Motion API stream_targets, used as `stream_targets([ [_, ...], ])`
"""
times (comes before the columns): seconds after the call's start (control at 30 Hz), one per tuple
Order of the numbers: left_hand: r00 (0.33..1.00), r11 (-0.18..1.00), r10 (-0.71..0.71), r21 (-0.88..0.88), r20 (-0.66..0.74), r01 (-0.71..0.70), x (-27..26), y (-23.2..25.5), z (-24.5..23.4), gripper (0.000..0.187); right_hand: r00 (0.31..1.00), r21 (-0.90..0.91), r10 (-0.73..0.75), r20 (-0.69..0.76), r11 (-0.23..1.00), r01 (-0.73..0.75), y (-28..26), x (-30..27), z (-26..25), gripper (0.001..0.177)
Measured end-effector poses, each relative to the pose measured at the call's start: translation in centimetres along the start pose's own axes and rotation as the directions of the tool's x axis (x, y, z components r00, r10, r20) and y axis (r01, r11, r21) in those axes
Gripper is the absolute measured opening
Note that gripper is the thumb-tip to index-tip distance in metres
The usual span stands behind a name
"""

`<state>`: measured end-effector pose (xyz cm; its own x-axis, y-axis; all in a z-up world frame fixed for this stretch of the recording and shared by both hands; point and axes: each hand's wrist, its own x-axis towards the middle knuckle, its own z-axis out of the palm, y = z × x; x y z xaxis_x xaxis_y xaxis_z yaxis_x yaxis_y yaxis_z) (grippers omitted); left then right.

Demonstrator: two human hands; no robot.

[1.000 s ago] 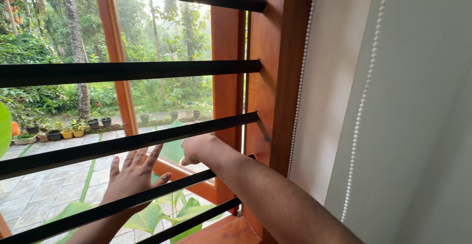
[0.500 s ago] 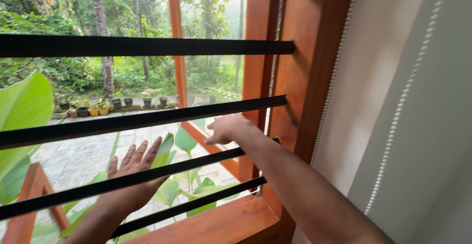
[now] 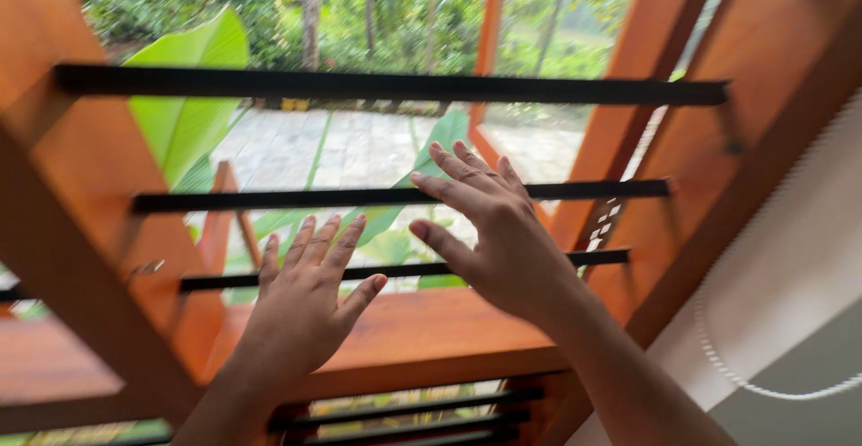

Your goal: The person opens and closes a cabinet under a sink, then opens and closes multiple wooden louvered windows in a dining area. The person uses both hands to manipulate the window latches and slats.

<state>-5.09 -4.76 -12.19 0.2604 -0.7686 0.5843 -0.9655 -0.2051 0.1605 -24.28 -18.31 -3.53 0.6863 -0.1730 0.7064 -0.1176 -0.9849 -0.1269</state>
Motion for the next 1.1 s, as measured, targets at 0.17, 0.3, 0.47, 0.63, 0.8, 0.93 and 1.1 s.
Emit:
stream_targets([
  [0.17, 0.894, 0.970, -0.138, -0.242, -0.426, 0.035, -7.3, -0.3, -1.6, 0.024, 0.999, 0.473, 0.051, 0.008, 0.880, -0.049, -7.3, -5.4, 4.8, 0.026],
  [0.3, 0.715, 0.828, -0.549, -0.395, -0.432, 0.397, -14.1, -1.4, -0.8, 0.010, 0.813, 0.654, 0.235, 0.533, 0.495, -0.572, -9.8, -9.8, 12.8, 0.026],
  [0.47, 0.486, 0.543, -0.834, -0.545, -0.261, 0.639, -21.1, -3.5, 2.4, 0.017, 0.347, 0.351, 0.120, 0.930, -0.011, -0.936, -9.7, -15.6, 26.6, 0.030],
  [0.63, 0.258, 0.261, -0.963, -0.495, -0.075, 0.829, -26.0, -5.3, 6.1, 0.024, 0.001, 0.066, 0.189, 0.982, -0.335, -0.940, -8.5, -20.8, 40.2, 0.016],
  [0.8, 0.183, 0.154, -0.983, -0.447, 0.021, 0.881, -29.2, -7.6, 11.9, 0.027, 0.000, 0.084, 0.190, 0.982, -0.431, -0.898, -6.7, -24.1, 51.1, 0.025],
  [0.93, 0.158, 0.121, -0.986, -0.438, 0.050, 0.891, -29.6, -8.5, 15.8, 0.030, 0.047, 0.095, 0.100, 0.994, -0.565, -0.819, -7.3, -24.3, 54.0, 0.025],
  [1.1, 0.125, 0.096, -0.992, -0.513, 0.024, 0.853, -29.5, -8.8, 18.8, 0.037, -0.058, 0.117, 0.301, 0.952, -0.530, -0.840, -8.6, -24.1, 54.5, 0.013],
])
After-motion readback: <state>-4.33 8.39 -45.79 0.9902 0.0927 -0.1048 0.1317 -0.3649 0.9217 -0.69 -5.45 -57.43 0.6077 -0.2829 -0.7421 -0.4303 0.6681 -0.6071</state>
